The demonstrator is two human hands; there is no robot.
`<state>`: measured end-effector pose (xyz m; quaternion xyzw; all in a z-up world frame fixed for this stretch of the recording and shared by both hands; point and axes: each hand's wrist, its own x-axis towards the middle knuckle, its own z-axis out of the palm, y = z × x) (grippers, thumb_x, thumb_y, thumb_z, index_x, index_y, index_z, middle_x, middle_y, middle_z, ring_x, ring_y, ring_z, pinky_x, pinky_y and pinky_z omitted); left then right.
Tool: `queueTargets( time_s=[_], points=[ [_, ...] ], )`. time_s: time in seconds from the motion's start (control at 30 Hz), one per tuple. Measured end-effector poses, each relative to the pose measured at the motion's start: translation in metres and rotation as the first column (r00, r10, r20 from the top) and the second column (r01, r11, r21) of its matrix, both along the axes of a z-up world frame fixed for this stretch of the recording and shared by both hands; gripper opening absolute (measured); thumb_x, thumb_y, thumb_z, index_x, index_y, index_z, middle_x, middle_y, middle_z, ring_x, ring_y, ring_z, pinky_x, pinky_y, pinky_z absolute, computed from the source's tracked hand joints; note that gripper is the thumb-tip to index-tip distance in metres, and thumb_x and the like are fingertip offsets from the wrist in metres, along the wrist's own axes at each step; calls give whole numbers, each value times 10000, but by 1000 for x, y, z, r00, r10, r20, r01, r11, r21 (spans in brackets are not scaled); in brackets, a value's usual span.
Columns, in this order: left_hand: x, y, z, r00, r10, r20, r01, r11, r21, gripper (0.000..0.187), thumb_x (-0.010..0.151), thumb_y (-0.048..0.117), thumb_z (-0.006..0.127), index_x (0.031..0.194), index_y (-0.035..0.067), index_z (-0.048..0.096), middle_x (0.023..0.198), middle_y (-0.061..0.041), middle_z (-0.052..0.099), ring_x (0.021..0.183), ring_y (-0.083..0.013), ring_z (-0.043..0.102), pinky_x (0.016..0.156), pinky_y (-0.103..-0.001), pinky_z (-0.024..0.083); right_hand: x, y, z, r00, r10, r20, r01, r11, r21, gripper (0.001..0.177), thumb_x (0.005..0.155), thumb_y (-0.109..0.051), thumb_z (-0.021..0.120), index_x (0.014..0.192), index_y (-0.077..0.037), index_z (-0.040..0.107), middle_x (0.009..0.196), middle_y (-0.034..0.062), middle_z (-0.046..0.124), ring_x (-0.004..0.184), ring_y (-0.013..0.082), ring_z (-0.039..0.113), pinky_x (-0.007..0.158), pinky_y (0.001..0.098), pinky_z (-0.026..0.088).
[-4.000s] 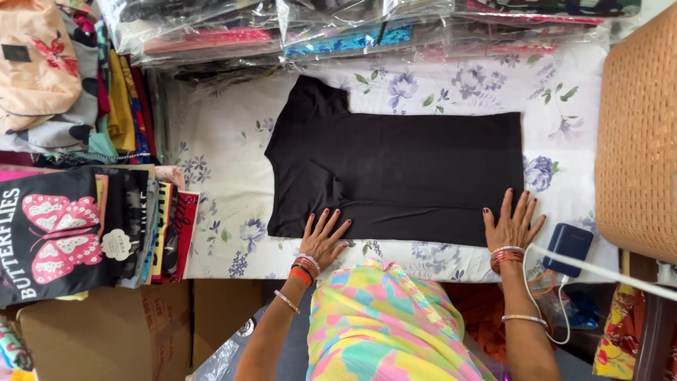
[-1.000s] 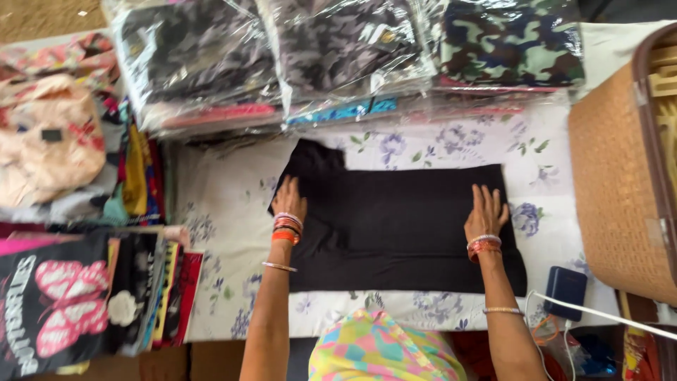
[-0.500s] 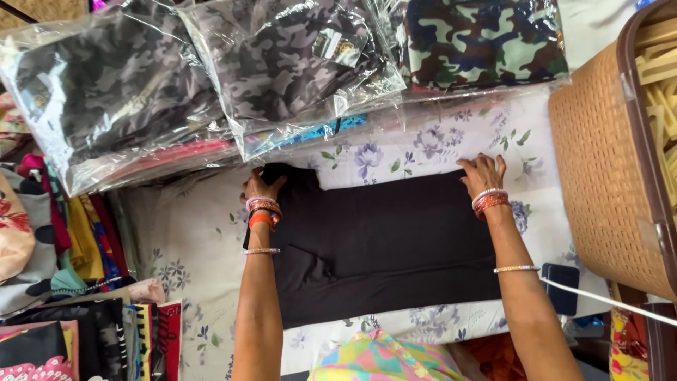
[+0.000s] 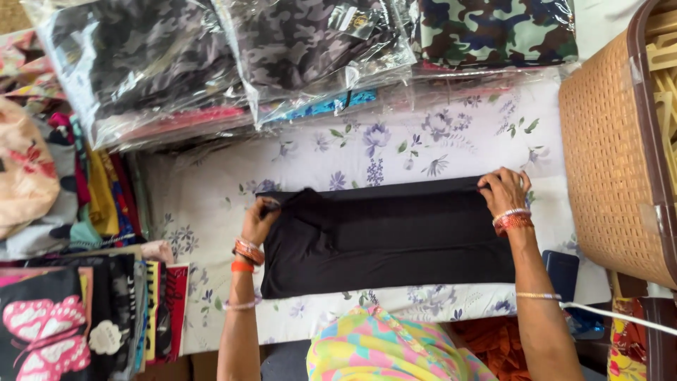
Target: The recorder is folding t-shirts at a packaging or sorting table.
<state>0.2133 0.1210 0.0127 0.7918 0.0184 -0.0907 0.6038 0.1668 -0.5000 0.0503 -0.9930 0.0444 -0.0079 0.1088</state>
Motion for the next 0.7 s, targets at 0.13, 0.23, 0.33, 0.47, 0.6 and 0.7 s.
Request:
queueTargets(
  time_s=[0.13, 0.23, 0.33, 0.47, 0.6, 0.7],
  points=[
    [-74, 2, 0, 997, -61, 48, 61, 998, 5, 216, 909, -106, 617, 1065, 44, 620, 995, -50, 686, 955, -120, 625, 888, -266, 512, -43, -5, -20, 999, -2, 34, 2, 1000, -19, 204, 830, -158, 818, 994, -202, 707, 1159, 6, 669, 1310, 262, 559, 1211, 524, 239],
    [-110, -11, 2, 998, -15, 60, 6, 990, 144, 258, 899, -118, 579, 1071, 71, 614, 1056, -67, 728, 1000, -161, 682, 895, -277, 533, -68, -2, -20, 1000, 9, 1, -9, 1000, -16, 225, 835, -151, 814, 1017, -202, 694, 1148, -6, 692, 1297, 237, 583, 1213, 497, 263],
    [-130, -17, -24, 978, 46, 202, -117, 926, 358, 343, 816, -165, 513, 1017, 96, 614, 1066, -81, 751, 1034, -235, 730, 905, -303, 560, -83, 5, -23, 999, 17, -31, -17, 1000, -5, 240, 824, -144, 818, 1026, -187, 695, 1169, 28, 690, 1222, 244, 604, 1184, 493, 278],
    [-141, -27, 10, 887, -45, 459, -254, 783, 568, 363, 634, -151, 489, 822, 139, 600, 979, -80, 781, 999, -308, 735, 888, -447, 555, -92, 1, -40, 997, 79, 12, -79, 997, 0, 261, 842, -137, 809, 1068, -176, 686, 1170, 33, 687, 1208, 260, 616, 1195, 483, 296],
    [-131, -17, 16, 967, 90, 239, -230, 715, 660, 232, 728, -83, 559, 799, 126, 632, 912, -74, 791, 918, -313, 736, 899, -515, 504, -96, 2, -45, 999, 38, -12, -38, 999, 22, 250, 851, -120, 796, 1069, -155, 677, 1205, 33, 695, 1195, 262, 641, 1177, 476, 349],
    [-110, -10, 12, 958, 255, 129, -280, 753, 596, 225, 867, -63, 547, 1001, 101, 621, 1003, -129, 744, 966, -349, 707, 893, -471, 526, -98, 4, -43, 1000, 23, -7, -23, 1000, 20, 255, 857, -120, 792, 1083, -148, 678, 1224, 41, 696, 1200, 266, 646, 1165, 483, 381]
  ],
)
